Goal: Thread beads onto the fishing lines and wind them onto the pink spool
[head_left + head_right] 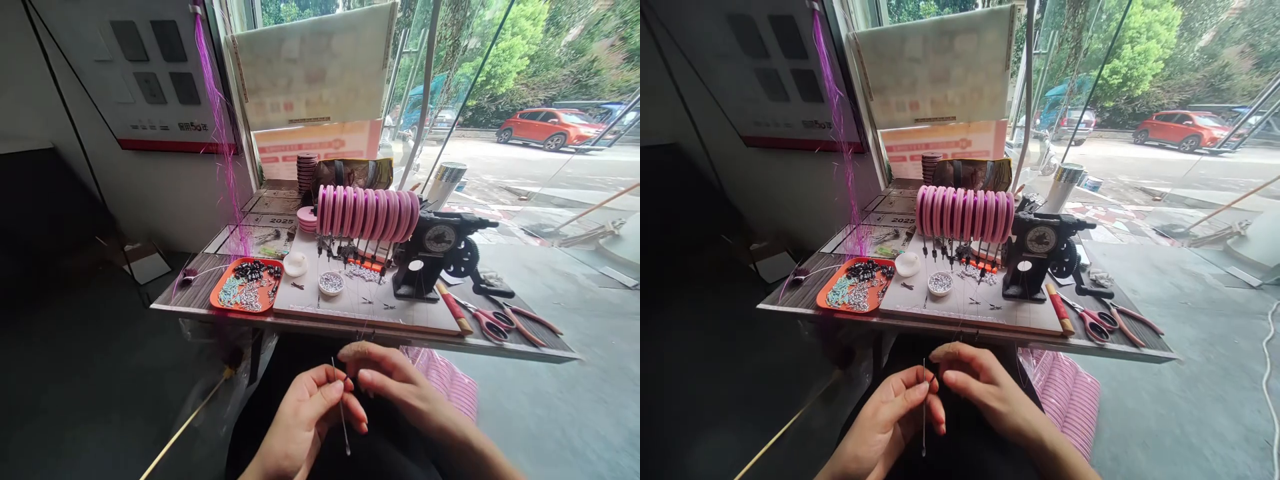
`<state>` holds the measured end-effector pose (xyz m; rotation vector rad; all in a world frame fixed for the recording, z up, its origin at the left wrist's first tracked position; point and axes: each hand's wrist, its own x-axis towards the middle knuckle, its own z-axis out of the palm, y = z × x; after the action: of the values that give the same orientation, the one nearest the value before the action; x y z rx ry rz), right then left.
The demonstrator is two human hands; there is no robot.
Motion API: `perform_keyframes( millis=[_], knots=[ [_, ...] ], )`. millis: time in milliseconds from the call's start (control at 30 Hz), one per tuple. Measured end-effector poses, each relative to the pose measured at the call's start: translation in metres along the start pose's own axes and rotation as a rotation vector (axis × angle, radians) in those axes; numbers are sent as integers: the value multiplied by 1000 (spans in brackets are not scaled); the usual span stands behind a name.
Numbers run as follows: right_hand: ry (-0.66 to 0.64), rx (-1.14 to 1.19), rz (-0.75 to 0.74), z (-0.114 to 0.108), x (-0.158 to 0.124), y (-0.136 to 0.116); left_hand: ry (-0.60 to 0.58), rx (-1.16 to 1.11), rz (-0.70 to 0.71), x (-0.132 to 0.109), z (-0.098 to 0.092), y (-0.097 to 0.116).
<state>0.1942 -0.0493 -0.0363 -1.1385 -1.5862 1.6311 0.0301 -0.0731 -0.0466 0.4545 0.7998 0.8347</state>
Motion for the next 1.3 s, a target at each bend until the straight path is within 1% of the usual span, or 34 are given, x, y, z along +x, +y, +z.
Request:
perform_keyframes(
  millis=[67, 133, 167, 233, 333, 400, 467, 600, 700, 800, 1000, 1167, 1300],
  knots=[
    [-14, 93, -49, 12, 11, 2, 13, -34, -44, -1, -1, 0],
    [13, 60, -71, 14, 15, 3, 21, -32, -48, 0, -3, -2],
    [33, 33, -66, 14, 16, 3, 29, -8, -27, 1, -5, -3],
    [60, 15, -35, 14, 15, 2, 62, 116, 60, 3, -7, -6],
    [86, 81, 27, 16, 16, 2, 94, 410, 216, 5, -9, -6],
    [112, 146, 60, 18, 18, 4, 80, 550, 271, 5, -8, -5],
    [117, 217, 86, 19, 20, 6, 58, 594, 293, 4, -6, -3],
    [65, 385, 116, 21, 22, 14, 22, 493, 291, 5, -7, -4],
    [20, 498, 131, 22, 21, 20, 36, 429, 265, 6, -8, -7],
    [1, 560, 126, 24, 21, 24, 47, 413, 253, 7, -9, -9],
    [-1, 579, 97, 25, 21, 27, 62, 399, 265, 8, -9, -11],
    [35, 584, 107, 23, 19, 23, 64, 398, 255, 7, -9, -10],
    [62, 480, 57, 26, 17, 14, 50, 401, 249, 8, -8, -7]
  ],
)
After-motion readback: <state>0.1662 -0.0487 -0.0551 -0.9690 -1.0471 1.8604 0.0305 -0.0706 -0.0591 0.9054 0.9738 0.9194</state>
